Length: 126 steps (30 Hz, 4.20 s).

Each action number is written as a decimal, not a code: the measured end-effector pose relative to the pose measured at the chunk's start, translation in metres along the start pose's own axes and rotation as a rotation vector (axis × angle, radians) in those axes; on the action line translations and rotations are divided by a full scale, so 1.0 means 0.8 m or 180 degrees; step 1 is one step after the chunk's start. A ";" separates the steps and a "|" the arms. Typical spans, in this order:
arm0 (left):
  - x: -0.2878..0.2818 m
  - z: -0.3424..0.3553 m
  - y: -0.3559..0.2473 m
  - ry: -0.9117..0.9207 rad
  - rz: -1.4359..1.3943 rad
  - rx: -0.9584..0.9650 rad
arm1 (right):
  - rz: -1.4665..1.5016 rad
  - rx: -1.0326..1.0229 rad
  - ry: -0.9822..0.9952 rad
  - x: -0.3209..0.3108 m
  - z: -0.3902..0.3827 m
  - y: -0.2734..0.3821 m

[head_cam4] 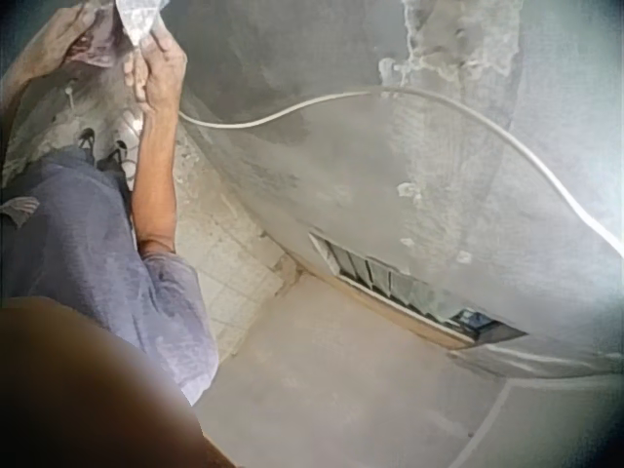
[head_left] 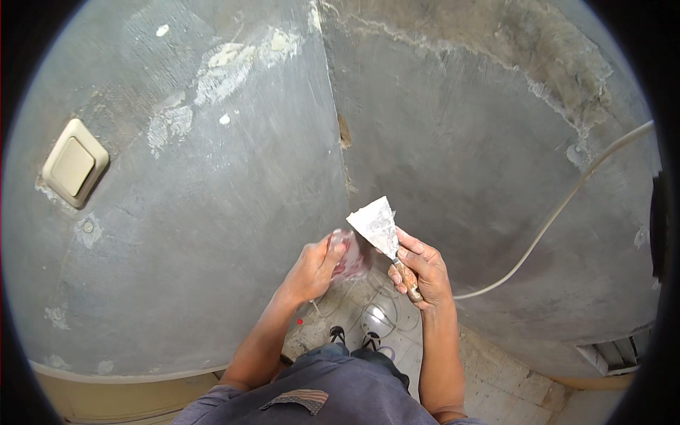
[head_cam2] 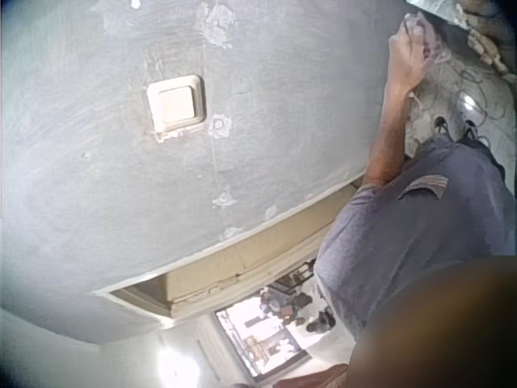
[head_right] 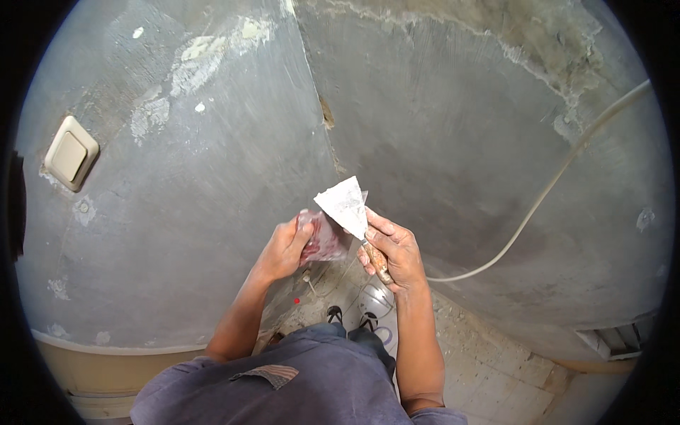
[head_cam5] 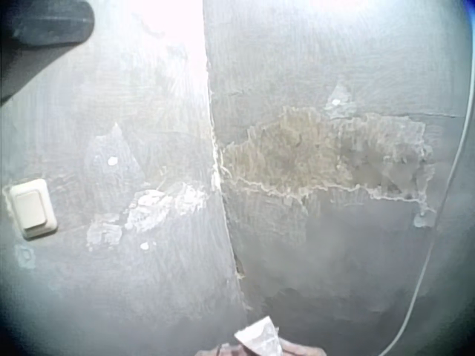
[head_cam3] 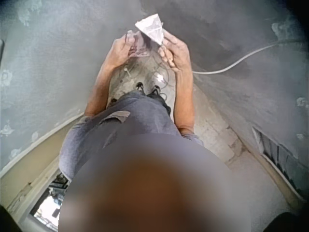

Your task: Patching or scraping a wall corner using putty knives and filler material.

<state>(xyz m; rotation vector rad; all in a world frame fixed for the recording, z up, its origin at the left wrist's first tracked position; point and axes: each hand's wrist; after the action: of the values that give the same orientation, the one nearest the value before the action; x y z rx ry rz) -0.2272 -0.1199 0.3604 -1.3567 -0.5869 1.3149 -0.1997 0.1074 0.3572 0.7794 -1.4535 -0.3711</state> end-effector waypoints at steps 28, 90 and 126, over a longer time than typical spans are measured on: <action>-0.063 -0.031 0.109 -0.1162 -0.0849 -0.0603 | -0.2895 -0.1260 -0.0420 0.228 0.244 0.199; -0.065 -0.014 0.138 -0.1154 -0.1171 -0.0946 | -0.3871 -0.1170 -0.0776 0.267 0.264 0.203; -0.057 -0.011 0.131 -0.1381 -0.1173 -0.1028 | -0.7449 -0.4183 0.0823 0.241 0.217 0.239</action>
<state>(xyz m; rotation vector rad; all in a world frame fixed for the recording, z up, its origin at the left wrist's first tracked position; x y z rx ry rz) -0.2651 -0.1926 0.2798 -1.1396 -1.3279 1.2440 -0.3877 0.0723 0.6166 0.8812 0.7974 -2.3953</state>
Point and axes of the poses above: each hand's wrist, its own z-axis towards the middle knuckle, its own x-axis out of the palm, y = z × x, and after that the axes turned 1 degree about x, right-handed
